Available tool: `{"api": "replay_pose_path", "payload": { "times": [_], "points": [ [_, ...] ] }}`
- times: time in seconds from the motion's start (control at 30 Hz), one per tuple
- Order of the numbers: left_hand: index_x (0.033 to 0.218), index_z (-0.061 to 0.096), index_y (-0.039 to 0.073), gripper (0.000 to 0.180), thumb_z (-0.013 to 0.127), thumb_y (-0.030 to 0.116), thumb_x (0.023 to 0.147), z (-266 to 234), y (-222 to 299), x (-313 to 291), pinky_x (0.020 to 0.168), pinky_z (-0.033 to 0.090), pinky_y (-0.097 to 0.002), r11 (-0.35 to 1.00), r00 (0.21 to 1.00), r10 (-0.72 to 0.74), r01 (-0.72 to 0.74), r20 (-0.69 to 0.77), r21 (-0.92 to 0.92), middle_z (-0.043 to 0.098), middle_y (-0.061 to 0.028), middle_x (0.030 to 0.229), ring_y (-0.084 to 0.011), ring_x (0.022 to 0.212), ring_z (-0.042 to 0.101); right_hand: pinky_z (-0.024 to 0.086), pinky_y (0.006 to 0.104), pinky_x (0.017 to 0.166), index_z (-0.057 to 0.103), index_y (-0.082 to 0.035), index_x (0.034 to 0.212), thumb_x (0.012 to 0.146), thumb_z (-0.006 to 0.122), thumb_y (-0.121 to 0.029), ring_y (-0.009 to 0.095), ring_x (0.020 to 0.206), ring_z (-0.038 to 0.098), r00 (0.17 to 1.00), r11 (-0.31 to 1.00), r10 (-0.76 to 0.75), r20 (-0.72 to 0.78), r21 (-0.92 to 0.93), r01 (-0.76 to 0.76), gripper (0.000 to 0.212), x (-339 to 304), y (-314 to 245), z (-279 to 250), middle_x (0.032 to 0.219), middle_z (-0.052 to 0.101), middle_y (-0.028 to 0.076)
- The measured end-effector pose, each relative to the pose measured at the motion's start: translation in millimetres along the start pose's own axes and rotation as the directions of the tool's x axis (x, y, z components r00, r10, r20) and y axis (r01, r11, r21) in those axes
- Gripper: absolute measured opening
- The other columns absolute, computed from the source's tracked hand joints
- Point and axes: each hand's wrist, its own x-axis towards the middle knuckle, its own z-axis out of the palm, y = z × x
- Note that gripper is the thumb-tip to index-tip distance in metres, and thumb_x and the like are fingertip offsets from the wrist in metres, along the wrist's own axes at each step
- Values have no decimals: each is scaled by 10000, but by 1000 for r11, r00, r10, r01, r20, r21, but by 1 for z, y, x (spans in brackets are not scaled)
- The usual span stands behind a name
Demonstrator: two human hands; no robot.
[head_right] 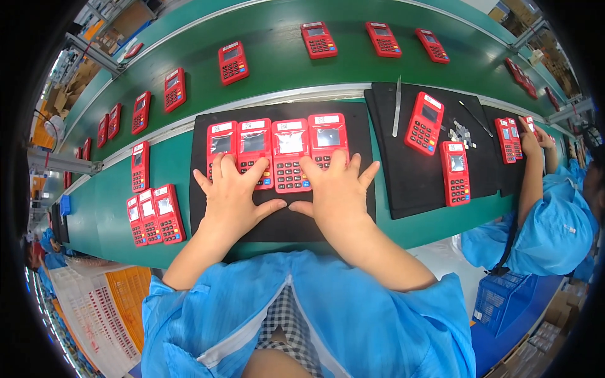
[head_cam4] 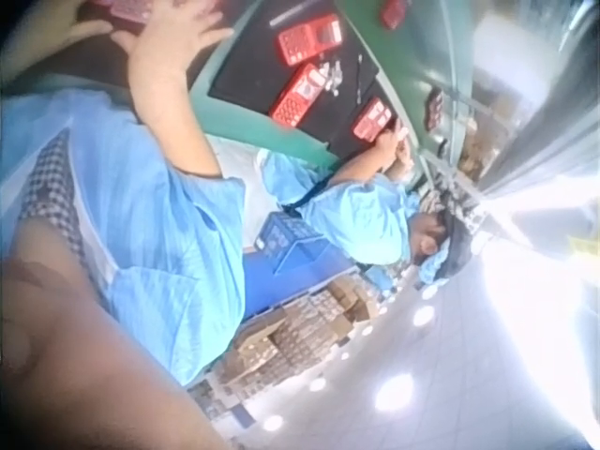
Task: Assembling and inspecting red handheld electronic devices on a production line using tweezers.
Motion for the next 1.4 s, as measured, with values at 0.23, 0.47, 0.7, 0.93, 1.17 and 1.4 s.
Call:
{"api": "replay_pose_path", "payload": {
  "times": [0.23, 0.47, 0.7, 0.93, 1.17, 1.4],
  "points": [
    [1277, 514, 200, 770, 789, 510, 628, 1, -1, 0, 867, 251, -791, 1000, 1000, 12, -12, -20, -8, 401, -269, 1192, -478, 1245, 315, 256, 728, 957, 458, -244, 1293, 639, 802, -466, 498, 1207, 390, 1000, 1000, 1, -3, -17, -1, 772, 0, -1, -1, 1201, 386, 215],
    [1278, 511, 210, 774, 783, 526, 627, 3, -1, -1, 868, 256, -787, 1000, 1000, 17, -17, -26, -3, 398, -268, 1204, -475, 1252, 311, 285, 712, 952, 453, -261, 1276, 637, 803, -472, 490, 1186, 413, 999, 999, -13, -33, -38, 12, 758, 0, 0, 1, 1168, 408, 212],
    [1278, 508, 212, 774, 781, 527, 626, 4, -2, -1, 865, 260, -787, 1000, 999, 19, -19, -30, 4, 399, -270, 1204, -472, 1252, 313, 290, 707, 950, 452, -267, 1286, 637, 797, -486, 479, 1179, 419, 999, 998, -17, -37, -62, 15, 766, 0, 0, 2, 1157, 409, 206],
    [1276, 509, 212, 771, 783, 522, 625, 5, -2, 0, 862, 266, -789, 1000, 1000, 16, -16, -23, -15, 404, -266, 1201, -465, 1238, 325, 256, 730, 952, 461, -230, 1296, 639, 803, -469, 480, 1208, 386, 1000, 999, 3, 24, -32, -2, 778, 1, -2, -4, 1208, 384, 226],
    [1274, 512, 215, 766, 783, 522, 626, 4, -2, -1, 865, 267, -790, 1000, 999, 14, -14, -33, -15, 411, -263, 1203, -458, 1234, 334, 230, 759, 947, 483, -184, 1291, 634, 818, -430, 467, 1233, 363, 999, 1000, 15, 52, 21, -16, 777, 1, -2, -6, 1247, 370, 240],
    [1282, 506, 248, 752, 768, 528, 635, 5, -1, -1, 868, 266, -773, 1000, 998, 26, -26, -58, 5, 425, -239, 1161, -443, 1202, 356, 229, 761, 946, 486, -182, 1291, 633, 819, -425, 455, 1238, 362, 999, 1000, 17, 47, 22, -18, 777, 1, -1, -8, 1248, 376, 240]
  ]
}}
